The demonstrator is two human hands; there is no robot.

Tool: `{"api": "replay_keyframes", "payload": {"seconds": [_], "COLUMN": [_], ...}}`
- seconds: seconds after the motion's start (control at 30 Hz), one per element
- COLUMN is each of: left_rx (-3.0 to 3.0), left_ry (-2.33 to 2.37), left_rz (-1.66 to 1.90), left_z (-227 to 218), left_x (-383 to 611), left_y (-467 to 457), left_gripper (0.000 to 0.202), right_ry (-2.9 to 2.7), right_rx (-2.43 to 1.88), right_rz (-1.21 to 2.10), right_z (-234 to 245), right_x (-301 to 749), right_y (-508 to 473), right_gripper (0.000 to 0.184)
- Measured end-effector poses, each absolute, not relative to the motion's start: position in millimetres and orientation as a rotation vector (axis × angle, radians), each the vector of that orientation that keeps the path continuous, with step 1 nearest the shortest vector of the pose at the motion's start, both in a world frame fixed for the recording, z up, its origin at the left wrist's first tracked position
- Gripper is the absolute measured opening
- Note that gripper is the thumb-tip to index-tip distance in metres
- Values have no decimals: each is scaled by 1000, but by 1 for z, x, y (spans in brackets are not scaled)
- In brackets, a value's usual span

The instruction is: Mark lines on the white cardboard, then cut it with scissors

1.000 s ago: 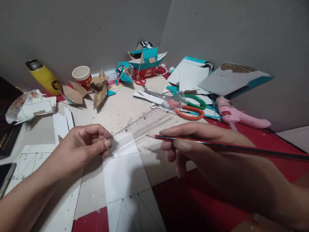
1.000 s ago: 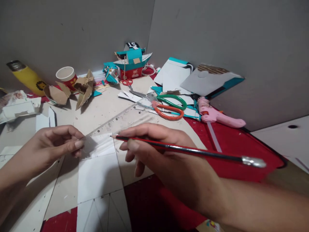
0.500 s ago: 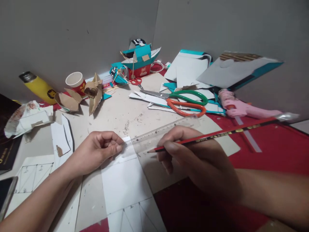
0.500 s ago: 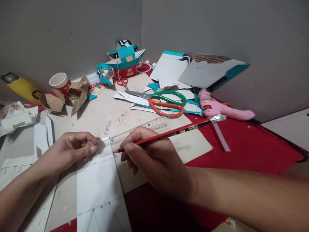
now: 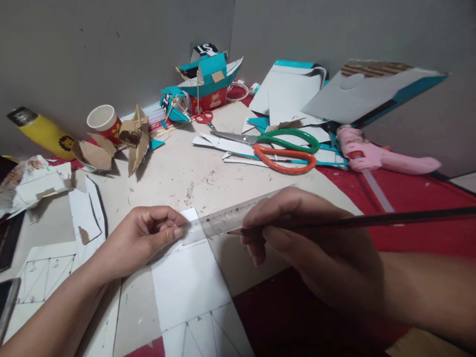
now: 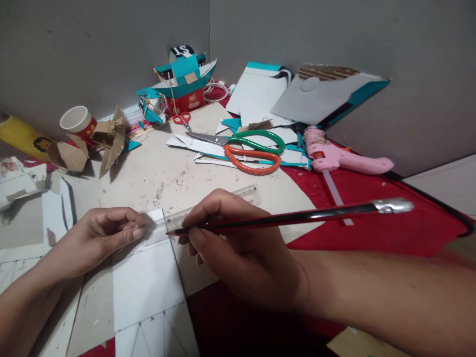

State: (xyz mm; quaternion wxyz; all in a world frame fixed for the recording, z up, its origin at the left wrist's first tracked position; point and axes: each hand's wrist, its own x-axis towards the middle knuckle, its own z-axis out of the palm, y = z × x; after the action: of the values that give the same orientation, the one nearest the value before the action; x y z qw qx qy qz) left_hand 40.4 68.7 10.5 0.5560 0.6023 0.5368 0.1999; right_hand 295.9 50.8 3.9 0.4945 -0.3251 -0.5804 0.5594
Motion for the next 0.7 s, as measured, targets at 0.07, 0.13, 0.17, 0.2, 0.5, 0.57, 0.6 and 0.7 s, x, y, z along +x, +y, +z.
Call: {"api": "replay_keyframes", "payload": {"seconds": [0.07, 0.13, 0.17, 0.2, 0.5, 0.57, 0.6, 0.7], "left_rx": [1424, 1430, 1431, 1430, 1450, 1446, 1445, 1450], "left_ry": [1274, 1282, 1284, 1284, 1272, 1272, 1272, 1283], "left_rz": [471, 466, 459, 455, 417, 409, 405, 389], "left_z": [11, 10, 10, 10, 8, 8, 8, 9], "left_x": [41, 41, 41, 41, 41, 41, 41, 41], "left_y": [68, 69, 69, 70, 71, 71, 71, 71], "left_gripper": [17, 18, 18, 18, 19, 20, 20, 20], "right_ry": [-1415, -1432, -1444, -1457, -1454, -1488, -1504, -1537], "right_rx": [-785, -793, -804, -813, -790, -792, -795, -801], "right_rz": [1362, 1369, 1371, 1368, 1372, 1352, 1338, 1312], "right_z": [3, 3, 3, 3, -3, -4, -4, -5], "right_x": [296, 296, 296, 296, 297, 298, 297, 297], "right_y": [52, 54, 55, 55, 58, 60, 60, 62], "right_gripper": [8, 8, 8, 8, 8, 7, 7, 9]}}
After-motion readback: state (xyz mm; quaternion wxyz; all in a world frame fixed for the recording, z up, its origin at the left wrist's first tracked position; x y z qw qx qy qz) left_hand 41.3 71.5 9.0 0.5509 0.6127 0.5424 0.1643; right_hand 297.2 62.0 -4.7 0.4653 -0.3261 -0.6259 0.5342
